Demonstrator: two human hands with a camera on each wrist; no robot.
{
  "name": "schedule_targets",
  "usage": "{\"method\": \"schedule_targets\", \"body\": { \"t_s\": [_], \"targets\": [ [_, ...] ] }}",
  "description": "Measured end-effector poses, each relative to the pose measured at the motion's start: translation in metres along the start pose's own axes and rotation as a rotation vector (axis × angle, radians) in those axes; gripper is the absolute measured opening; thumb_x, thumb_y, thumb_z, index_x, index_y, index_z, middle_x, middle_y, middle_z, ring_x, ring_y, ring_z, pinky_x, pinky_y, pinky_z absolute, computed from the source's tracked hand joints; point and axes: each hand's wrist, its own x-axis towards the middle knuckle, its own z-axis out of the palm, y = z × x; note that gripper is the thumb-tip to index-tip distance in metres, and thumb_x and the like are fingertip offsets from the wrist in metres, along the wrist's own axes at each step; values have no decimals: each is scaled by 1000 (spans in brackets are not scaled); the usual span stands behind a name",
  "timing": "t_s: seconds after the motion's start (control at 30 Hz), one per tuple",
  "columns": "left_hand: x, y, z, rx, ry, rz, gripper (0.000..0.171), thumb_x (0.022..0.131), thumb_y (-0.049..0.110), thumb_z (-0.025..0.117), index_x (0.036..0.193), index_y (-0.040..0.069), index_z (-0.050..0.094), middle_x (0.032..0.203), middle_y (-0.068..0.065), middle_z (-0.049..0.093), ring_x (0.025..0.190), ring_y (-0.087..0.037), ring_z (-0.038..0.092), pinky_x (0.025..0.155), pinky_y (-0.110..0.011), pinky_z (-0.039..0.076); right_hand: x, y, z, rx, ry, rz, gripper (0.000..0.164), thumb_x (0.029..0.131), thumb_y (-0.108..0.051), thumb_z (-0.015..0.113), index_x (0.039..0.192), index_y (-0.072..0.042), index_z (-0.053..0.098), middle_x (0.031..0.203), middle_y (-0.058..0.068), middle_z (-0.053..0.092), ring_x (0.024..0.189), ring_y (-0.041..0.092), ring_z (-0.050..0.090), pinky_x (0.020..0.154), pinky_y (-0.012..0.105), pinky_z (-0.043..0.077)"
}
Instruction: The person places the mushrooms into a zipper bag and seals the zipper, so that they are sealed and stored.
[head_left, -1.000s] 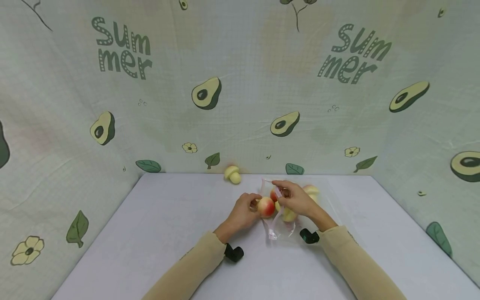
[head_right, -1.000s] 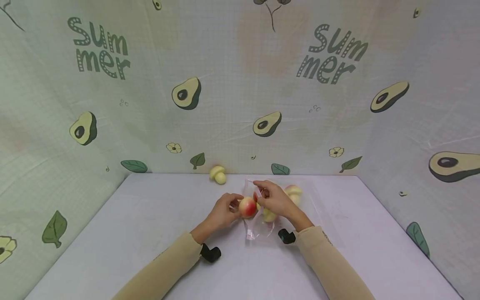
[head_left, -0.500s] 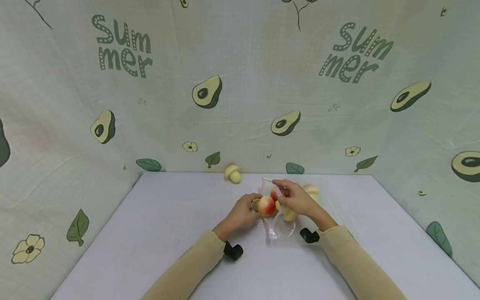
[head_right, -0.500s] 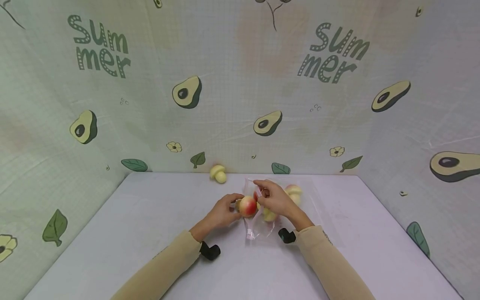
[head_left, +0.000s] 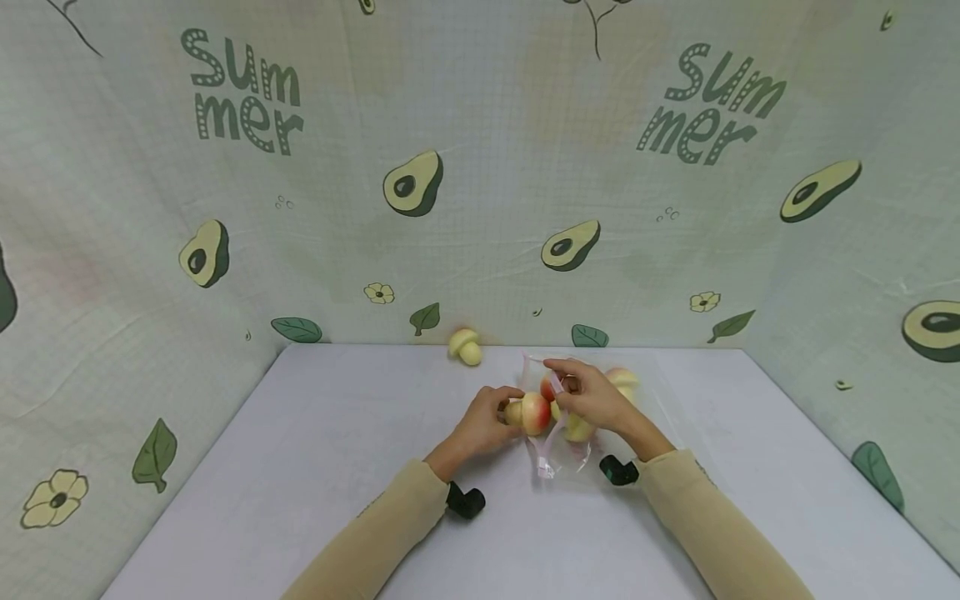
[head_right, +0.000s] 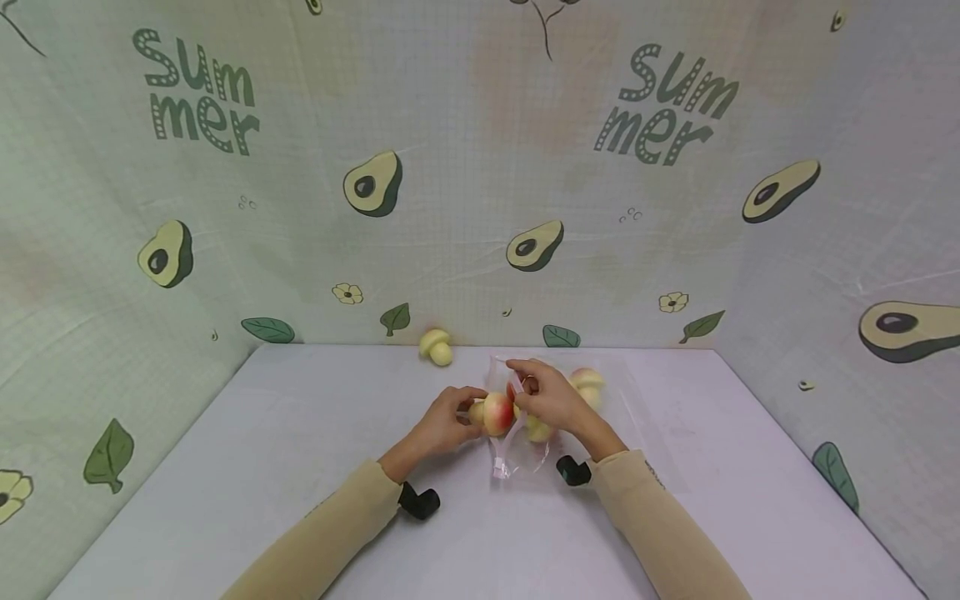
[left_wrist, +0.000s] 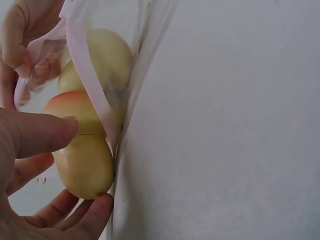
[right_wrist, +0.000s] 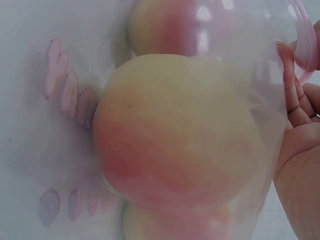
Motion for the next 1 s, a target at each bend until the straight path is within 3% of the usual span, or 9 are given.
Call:
{"method": "schedule_targets", "body": {
  "t_s": [0.37,0.6,0.77,1.0],
  "targets": [
    [-1,-1,2,56,-33,-7,50,76,4,75,123,6,59,105,-8,62,91,-21,56,78,-31,45,0,-1,0,16,-6,5,55,81,7,56,135,7,47,91,12,53,65,14,49,50,21,41],
    [-2,1,2,1,-31,-43,41,76,-1,71,115,6,61,103,-8,61,89,-20,57,78,-32,47,-9,-39,-3,-2,-25,13,53,81,12,55,133,10,47,91,18,53,64,11,48,51,20,41],
    [-2,2,1,-57,-15,-73,35,79,1,71,112,9,62,107,-9,61,90,-20,59,79,-34,49,-10,-41,-3,-24,-19,13,52,81,11,56,133,9,48,93,21,53,64,12,47,52,20,40],
    [-2,4,-2,-126,44,-55,33,80,1,70,111,7,62,110,-12,63,92,-23,62,80,-36,50,-9,-39,-2,-14,-12,-26,51,80,13,55,131,12,48,92,22,55,65,13,48,53,20,42]
  ]
}}
